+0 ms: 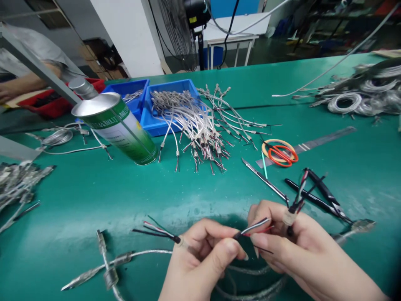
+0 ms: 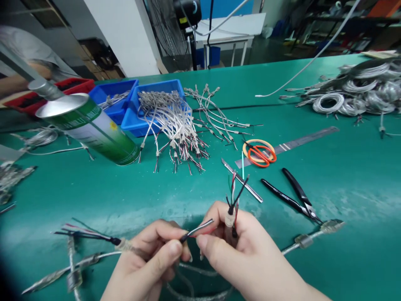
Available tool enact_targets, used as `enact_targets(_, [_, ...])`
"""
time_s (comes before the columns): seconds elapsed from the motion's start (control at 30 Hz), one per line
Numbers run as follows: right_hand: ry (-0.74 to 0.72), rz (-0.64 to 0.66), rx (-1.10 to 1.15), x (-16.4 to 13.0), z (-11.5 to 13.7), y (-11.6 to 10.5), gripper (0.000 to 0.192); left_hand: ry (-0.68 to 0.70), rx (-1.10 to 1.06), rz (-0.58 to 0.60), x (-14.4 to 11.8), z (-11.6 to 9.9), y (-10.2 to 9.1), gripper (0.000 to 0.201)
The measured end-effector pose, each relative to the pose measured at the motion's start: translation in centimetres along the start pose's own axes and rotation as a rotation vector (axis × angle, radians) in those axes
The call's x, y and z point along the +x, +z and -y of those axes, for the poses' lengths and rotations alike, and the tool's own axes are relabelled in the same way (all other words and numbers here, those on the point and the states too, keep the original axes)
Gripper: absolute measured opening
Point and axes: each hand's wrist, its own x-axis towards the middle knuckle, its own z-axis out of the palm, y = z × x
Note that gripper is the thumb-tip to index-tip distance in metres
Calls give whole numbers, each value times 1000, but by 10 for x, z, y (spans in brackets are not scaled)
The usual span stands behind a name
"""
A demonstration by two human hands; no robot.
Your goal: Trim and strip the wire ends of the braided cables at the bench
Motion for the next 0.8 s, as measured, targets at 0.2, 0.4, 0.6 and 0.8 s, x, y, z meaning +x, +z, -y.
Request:
enact_targets(0.2, [-66, -38, -127, -3, 0, 2, 21, 99, 177, -56, -3, -1, 0, 4])
enact_targets(0.4, [-56, -56, -341, -4, 2, 1, 18, 310, 487, -43, -4, -7, -1, 6])
enact_targets(0.6, [-16, -27, -330, -3, 10, 1, 20, 243, 451, -70, -4, -8, 1, 4])
enact_targets(0.8, [38, 38, -225, -1, 11, -4, 16, 80, 151, -33, -3, -7, 3, 3])
